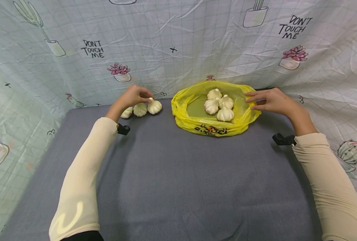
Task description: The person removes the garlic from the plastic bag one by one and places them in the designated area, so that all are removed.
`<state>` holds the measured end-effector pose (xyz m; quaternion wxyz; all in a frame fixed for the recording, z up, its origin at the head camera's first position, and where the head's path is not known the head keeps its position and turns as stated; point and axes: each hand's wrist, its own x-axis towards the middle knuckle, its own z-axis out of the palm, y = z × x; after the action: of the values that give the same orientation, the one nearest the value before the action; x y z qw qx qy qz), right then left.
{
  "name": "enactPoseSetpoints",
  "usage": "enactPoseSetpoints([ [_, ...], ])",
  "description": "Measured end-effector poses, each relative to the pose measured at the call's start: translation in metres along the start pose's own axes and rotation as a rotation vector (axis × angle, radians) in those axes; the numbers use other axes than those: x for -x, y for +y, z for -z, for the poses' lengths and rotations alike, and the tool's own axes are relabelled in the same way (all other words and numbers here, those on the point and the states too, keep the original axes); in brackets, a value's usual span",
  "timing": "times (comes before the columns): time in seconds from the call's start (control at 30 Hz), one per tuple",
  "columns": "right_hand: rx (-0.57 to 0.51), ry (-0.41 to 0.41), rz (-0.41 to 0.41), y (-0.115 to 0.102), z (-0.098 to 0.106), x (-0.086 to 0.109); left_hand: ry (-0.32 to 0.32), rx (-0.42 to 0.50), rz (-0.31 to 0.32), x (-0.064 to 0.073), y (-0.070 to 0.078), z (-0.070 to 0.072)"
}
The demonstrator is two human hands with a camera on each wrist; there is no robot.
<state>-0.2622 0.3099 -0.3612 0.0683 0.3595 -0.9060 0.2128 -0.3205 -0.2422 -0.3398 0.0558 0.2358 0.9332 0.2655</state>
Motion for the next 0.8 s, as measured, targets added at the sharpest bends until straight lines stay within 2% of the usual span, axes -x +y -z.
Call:
enactPoseSetpoints([
  [0.13, -0.003, -0.005, 0.001, 0.001, 0.000, 0.001, 0.016, 0.018, 0.002, 0.002, 0.008, 0.000],
  [0.23, 0.001, -0.001, -0.002, 0.002, 0.000, 0.002, 0.051, 0.050, -0.016, 0.006, 0.020, 0.000],
  [0.4, 0.007, 0.000, -0.010, 0.003, 0.000, 0.004, 0.079, 0.072, -0.079, 0.012, 0.044, -0.002],
  [0.63, 0.006, 0.001, -0.003, 0.003, -0.001, 0.004, 0.078, 0.144, -0.191, 0.014, 0.066, -0.014],
  [0.8, 0.005, 0.007, 0.003, 0.003, -0.001, 0.005, 0.084, 0.213, -0.222, 0.012, 0.081, -0.023],
])
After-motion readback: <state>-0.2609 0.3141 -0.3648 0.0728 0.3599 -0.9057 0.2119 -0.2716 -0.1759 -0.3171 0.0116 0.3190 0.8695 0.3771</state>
